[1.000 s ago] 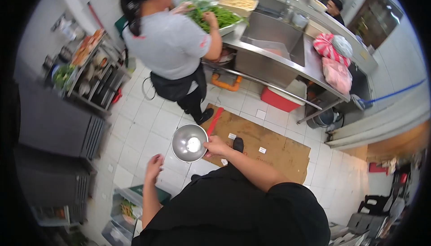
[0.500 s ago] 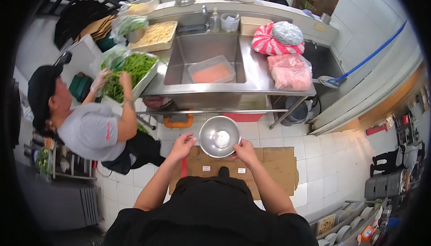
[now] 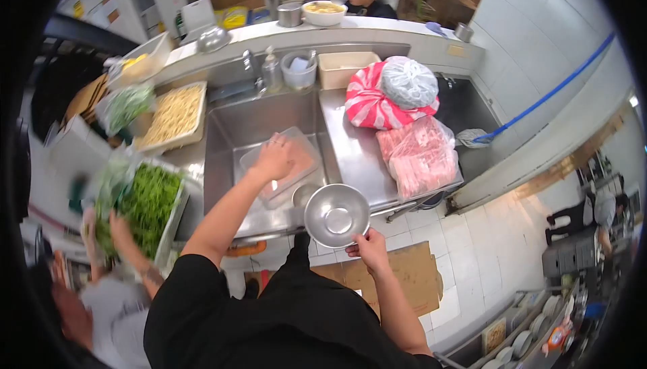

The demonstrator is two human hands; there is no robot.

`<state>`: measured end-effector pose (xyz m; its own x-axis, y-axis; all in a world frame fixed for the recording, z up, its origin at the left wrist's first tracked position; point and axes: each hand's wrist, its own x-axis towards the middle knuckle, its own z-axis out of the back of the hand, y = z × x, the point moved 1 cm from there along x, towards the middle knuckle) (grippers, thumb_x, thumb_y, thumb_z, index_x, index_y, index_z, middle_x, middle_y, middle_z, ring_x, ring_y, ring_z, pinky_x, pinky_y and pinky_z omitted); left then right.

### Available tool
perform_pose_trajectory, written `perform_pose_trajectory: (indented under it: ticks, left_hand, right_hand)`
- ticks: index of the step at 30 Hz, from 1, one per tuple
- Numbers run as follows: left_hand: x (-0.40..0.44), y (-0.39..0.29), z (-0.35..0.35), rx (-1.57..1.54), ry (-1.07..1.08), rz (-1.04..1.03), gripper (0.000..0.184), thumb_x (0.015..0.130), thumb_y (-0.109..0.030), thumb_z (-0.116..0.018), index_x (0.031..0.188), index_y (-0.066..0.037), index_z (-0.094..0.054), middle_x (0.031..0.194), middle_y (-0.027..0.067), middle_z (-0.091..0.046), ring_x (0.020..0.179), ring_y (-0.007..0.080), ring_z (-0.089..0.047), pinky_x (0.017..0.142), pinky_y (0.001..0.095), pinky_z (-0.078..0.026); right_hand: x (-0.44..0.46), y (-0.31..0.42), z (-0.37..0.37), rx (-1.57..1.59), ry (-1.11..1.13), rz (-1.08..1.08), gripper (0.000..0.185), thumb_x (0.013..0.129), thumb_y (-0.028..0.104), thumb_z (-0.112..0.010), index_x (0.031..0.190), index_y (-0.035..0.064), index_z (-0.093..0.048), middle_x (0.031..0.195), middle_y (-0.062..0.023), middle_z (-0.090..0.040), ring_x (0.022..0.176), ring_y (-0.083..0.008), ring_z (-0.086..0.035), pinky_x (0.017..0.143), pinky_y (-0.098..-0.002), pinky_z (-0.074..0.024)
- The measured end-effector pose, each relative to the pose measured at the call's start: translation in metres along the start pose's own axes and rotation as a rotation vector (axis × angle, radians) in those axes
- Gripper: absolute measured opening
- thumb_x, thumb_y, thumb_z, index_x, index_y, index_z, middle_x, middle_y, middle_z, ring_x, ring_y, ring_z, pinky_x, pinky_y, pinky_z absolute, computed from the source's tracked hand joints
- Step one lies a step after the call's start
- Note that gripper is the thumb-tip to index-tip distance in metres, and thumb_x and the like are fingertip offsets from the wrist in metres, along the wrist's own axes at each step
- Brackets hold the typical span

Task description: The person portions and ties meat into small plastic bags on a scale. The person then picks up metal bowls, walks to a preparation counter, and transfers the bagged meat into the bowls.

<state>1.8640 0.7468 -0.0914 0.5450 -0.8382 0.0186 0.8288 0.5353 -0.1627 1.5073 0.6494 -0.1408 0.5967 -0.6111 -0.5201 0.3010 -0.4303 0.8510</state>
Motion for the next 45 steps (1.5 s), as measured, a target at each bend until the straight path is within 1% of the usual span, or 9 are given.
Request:
perform_pose_trajectory:
  ticks: [12, 17, 20, 23, 25, 27, 36, 40, 45]
  left_hand:
    - [0.292, 0.244, -0.052, 0.751, 0.040, 0.038, 0.061, 0.102, -0.030, -0.048, 0.155, -0.001, -0.043, 0.168, 0.0199, -0.030, 0.158, 0.0370, -0.021, 0.123, 0.0634, -0.018]
    - [0.267, 0.260, -0.040, -0.013, 0.078, 0.486, 0.087, 0.085, -0.043, -0.066, 0.150, 0.008, -0.041, 0.156, 0.0264, -0.043, 0.149, 0.0422, -0.036, 0.120, 0.0602, -0.028]
    - [0.233, 0.228, -0.081, -0.571, -0.382, 0.417, 0.047, 0.081, -0.022, -0.075, 0.124, -0.003, -0.068, 0.130, 0.0260, -0.064, 0.121, 0.0395, -0.062, 0.098, 0.0503, -0.053]
    - [0.197, 0.225, -0.128, -1.457, -0.167, 0.681, 0.024, 0.090, -0.023, -0.076, 0.109, -0.009, -0.073, 0.090, 0.0066, -0.072, 0.083, 0.0219, -0.070, 0.074, 0.0434, -0.057]
    - [0.167, 0.241, -0.165, -1.554, -0.144, 0.856, 0.024, 0.093, -0.026, -0.074, 0.113, -0.012, -0.072, 0.096, 0.0044, -0.071, 0.088, 0.0184, -0.068, 0.074, 0.0426, -0.056]
    - [0.151, 0.243, -0.161, -1.654, -0.138, 1.009, 0.024, 0.097, -0.028, -0.071, 0.117, -0.014, -0.070, 0.101, 0.0023, -0.071, 0.092, 0.0149, -0.067, 0.075, 0.0417, -0.054]
    - [0.225, 0.217, -0.133, -2.528, -0.201, 0.785, 0.049, 0.101, -0.057, -0.052, 0.107, -0.010, -0.065, 0.102, 0.0065, -0.069, 0.096, 0.0264, -0.067, 0.083, 0.0452, -0.055]
    - [0.256, 0.277, -0.100, -2.340, -0.330, 1.085, 0.040, 0.100, -0.044, -0.049, 0.098, -0.007, -0.064, 0.094, 0.0146, -0.069, 0.088, 0.0345, -0.067, 0.081, 0.0486, -0.057]
    - [0.282, 0.304, -0.096, -1.797, -0.436, 0.504, 0.052, 0.109, -0.041, -0.045, 0.149, -0.008, -0.051, 0.147, 0.0109, -0.060, 0.136, 0.0253, -0.054, 0.112, 0.0447, -0.038]
  right_hand:
    - [0.203, 0.093, -0.168, -0.907, 0.014, 0.001, 0.023, 0.088, 0.022, -0.064, 0.083, -0.0005, -0.065, 0.066, -0.0149, -0.072, 0.057, -0.0235, -0.073, 0.059, -0.0365, -0.0605]
    - [0.281, 0.100, -0.238, -0.999, 0.126, -0.222, 0.036, 0.088, 0.026, -0.058, 0.076, -0.0035, -0.075, 0.070, -0.0146, -0.074, 0.062, -0.0232, -0.074, 0.067, -0.0362, -0.0618]
    - [0.335, 0.085, -0.280, -1.045, 0.187, -0.261, 0.036, 0.089, 0.026, -0.057, 0.084, -0.0050, -0.075, 0.074, -0.0166, -0.075, 0.062, -0.0238, -0.074, 0.066, -0.0364, -0.0619]
    - [0.388, 0.067, -0.318, -1.128, 0.304, -0.250, 0.031, 0.089, 0.021, -0.058, 0.095, -0.0036, -0.075, 0.080, -0.0203, -0.075, 0.063, -0.0268, -0.074, 0.062, -0.0396, -0.0608]
    - [0.433, 0.040, -0.340, -1.448, 0.329, 0.677, 0.027, 0.090, 0.020, -0.059, 0.095, -0.0007, -0.076, 0.084, -0.0205, -0.075, 0.068, -0.0281, -0.075, 0.062, -0.0425, -0.0596]
    - [0.419, 0.106, -0.382, -0.840, 0.330, 0.080, 0.027, 0.092, 0.024, -0.061, 0.096, 0.0016, -0.076, 0.093, -0.0214, -0.075, 0.075, -0.0248, -0.074, 0.064, -0.0422, -0.0578]
    - [0.435, 0.145, -0.425, -0.208, 0.089, 0.215, 0.029, 0.089, 0.028, -0.062, 0.089, 0.0015, -0.073, 0.085, -0.0135, -0.073, 0.073, -0.0212, -0.068, 0.063, -0.0406, -0.0539]
    - [0.429, 0.156, -0.402, 0.749, 0.717, -0.113, 0.026, 0.084, 0.015, -0.061, 0.107, 0.0077, -0.070, 0.110, -0.0112, -0.072, 0.104, -0.0250, -0.067, 0.100, -0.0374, -0.0509]
    - [0.340, 0.098, -0.273, -0.978, 0.260, 0.431, 0.039, 0.075, 0.024, -0.071, 0.109, 0.0044, -0.074, 0.093, -0.0202, -0.074, 0.088, -0.0362, -0.072, 0.076, -0.0472, -0.0562]
